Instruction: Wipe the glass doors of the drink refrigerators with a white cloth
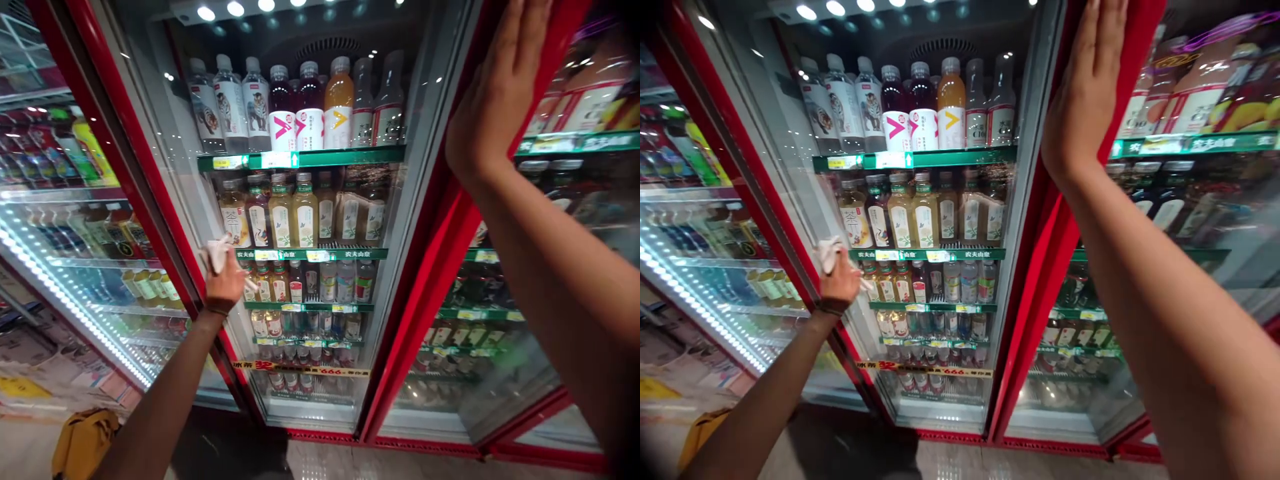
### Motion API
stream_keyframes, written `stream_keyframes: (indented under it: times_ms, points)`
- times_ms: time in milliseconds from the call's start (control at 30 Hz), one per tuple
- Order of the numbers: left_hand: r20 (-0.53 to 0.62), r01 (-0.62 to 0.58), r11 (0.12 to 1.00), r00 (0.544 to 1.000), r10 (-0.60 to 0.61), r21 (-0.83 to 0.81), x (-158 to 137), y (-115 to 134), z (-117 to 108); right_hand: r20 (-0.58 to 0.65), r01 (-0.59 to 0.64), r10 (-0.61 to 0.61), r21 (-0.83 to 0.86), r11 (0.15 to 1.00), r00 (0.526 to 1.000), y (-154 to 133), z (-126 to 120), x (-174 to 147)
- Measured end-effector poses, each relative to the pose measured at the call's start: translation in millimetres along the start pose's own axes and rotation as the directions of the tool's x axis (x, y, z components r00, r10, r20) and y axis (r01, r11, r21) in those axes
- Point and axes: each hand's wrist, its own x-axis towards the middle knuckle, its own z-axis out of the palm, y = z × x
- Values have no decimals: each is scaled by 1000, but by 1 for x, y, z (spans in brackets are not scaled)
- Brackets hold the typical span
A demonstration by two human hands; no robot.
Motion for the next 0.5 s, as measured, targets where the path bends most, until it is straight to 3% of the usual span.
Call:
stream_keyframes:
  times_ms: [33, 100, 200, 300, 367, 500]
  points:
    - [-68, 102, 995, 992, -103, -20, -8, -12, -2, 20, 45, -45, -30, 999, 999, 3, 0, 2]
    - [-122, 159, 985, 978, -167, -66, -21, -26, -1, 47, 89, -86, -71, 993, 995, 4, 1, 4]
    - [-186, 226, 968, 952, -243, -105, -25, -20, 3, 63, 92, -87, -85, 992, 994, 2, 2, 2]
    - [-221, 237, 966, 941, -254, -102, 0, 22, 9, 78, 85, -77, -105, 991, 994, -1, 1, 0]
    - [-142, 165, 985, 975, -171, -56, 29, 63, 15, 84, 78, -68, -129, 989, 994, -2, -1, 0]
    - [-99, 23, 998, 995, -29, -65, 90, 155, 32, 89, 70, -55, -184, 980, 995, -4, -4, -1]
